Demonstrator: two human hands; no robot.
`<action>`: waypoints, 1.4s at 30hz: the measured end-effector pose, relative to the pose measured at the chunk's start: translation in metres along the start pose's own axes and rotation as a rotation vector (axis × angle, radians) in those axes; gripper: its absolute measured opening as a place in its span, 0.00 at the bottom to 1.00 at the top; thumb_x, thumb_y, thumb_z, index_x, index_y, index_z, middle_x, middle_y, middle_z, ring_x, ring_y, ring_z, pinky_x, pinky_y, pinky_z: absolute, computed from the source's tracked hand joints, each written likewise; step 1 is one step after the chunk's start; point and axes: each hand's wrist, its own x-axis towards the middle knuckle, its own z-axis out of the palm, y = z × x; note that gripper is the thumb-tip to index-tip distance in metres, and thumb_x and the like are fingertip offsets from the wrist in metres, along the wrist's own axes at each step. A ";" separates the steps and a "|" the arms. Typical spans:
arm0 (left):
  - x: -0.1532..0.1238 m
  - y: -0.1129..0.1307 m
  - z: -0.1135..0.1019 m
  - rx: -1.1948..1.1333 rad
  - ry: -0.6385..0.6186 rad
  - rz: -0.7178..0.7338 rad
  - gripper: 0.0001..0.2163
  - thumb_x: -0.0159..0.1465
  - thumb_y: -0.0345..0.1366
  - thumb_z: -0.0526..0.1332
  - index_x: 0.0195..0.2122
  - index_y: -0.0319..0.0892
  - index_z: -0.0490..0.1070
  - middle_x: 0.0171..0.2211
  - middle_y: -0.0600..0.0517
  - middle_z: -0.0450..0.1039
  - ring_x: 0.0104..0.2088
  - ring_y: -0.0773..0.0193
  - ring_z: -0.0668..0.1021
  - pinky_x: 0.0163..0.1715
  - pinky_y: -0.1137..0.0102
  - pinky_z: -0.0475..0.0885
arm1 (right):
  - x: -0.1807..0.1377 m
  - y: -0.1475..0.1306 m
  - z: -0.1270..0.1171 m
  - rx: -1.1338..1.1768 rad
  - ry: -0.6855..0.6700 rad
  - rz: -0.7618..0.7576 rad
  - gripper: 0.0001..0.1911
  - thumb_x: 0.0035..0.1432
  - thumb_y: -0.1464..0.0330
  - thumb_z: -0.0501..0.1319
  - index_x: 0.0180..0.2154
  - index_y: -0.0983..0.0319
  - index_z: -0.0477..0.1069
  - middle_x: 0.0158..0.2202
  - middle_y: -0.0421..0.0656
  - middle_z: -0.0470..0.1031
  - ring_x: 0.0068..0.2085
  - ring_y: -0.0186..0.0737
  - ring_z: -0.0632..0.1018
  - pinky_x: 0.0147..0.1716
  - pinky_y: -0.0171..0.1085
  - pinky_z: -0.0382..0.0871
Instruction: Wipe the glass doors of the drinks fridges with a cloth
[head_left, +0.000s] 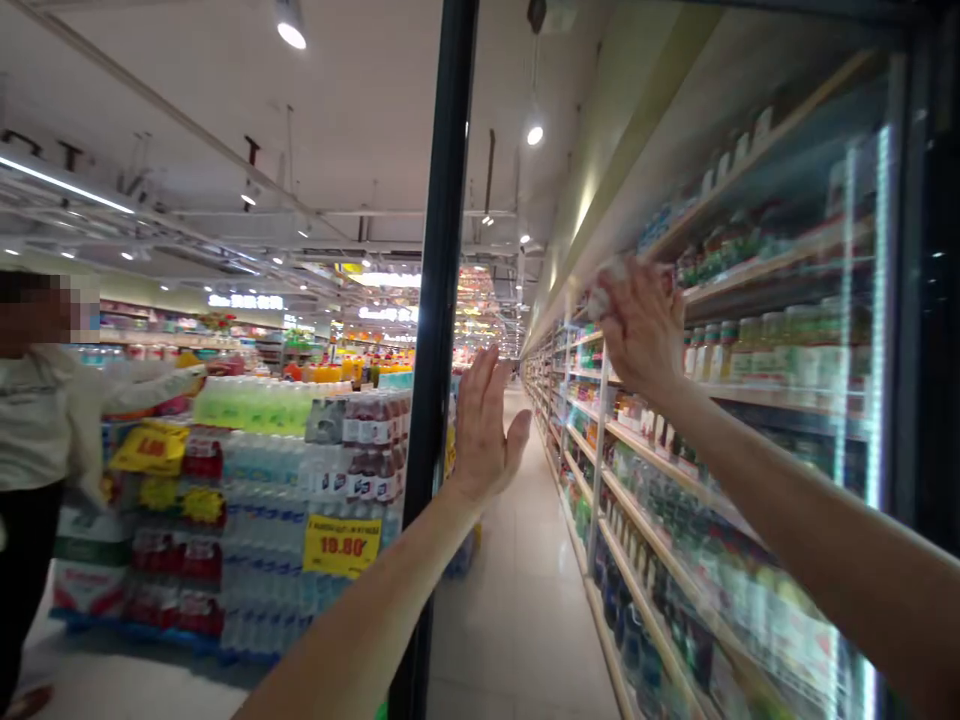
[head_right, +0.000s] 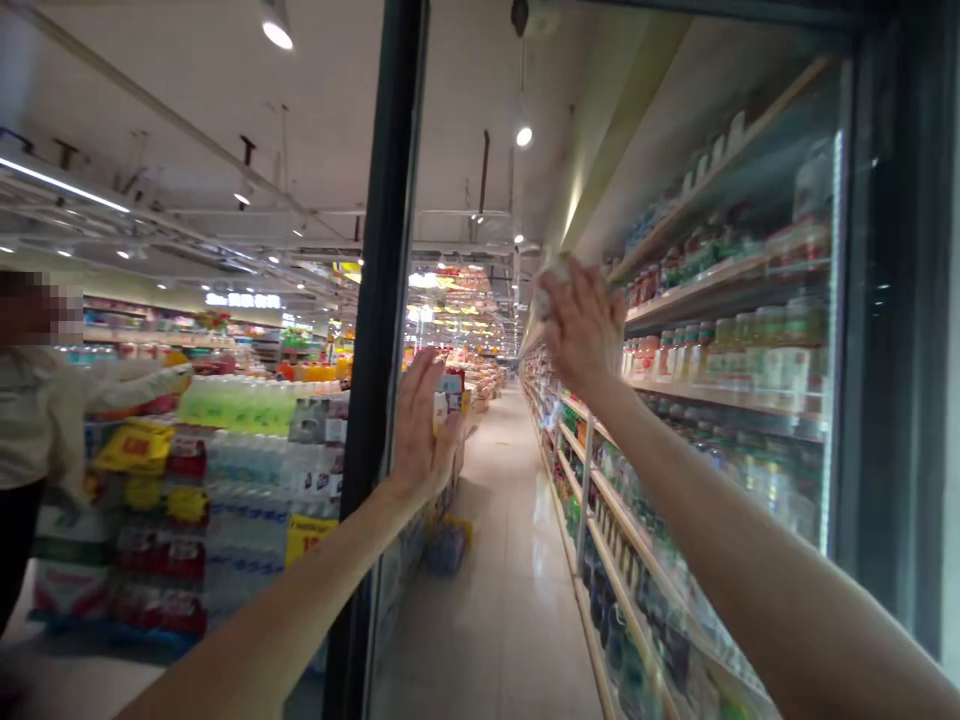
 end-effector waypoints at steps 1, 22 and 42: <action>-0.002 0.000 -0.002 0.000 0.009 -0.017 0.23 0.67 0.40 0.45 0.62 0.42 0.46 0.62 0.40 0.52 0.64 0.59 0.53 0.61 0.56 0.53 | -0.013 -0.006 0.000 0.016 -0.066 -0.173 0.25 0.57 0.67 0.51 0.58 0.53 0.59 0.64 0.41 0.53 0.64 0.47 0.53 0.60 0.56 0.44; -0.044 -0.005 -0.016 -0.136 -0.038 -0.104 0.23 0.67 0.41 0.46 0.62 0.42 0.47 0.62 0.41 0.52 0.63 0.58 0.55 0.60 0.57 0.55 | -0.049 -0.019 0.009 -0.055 0.010 -0.124 0.25 0.59 0.65 0.51 0.58 0.57 0.59 0.63 0.49 0.54 0.64 0.50 0.54 0.58 0.56 0.46; -0.054 -0.002 -0.001 0.312 -0.201 0.030 0.22 0.62 0.36 0.54 0.57 0.36 0.58 0.59 0.38 0.59 0.64 0.56 0.53 0.61 0.57 0.51 | -0.135 -0.008 -0.005 0.042 -0.205 -0.530 0.24 0.56 0.65 0.54 0.55 0.48 0.62 0.60 0.38 0.60 0.63 0.42 0.56 0.61 0.51 0.39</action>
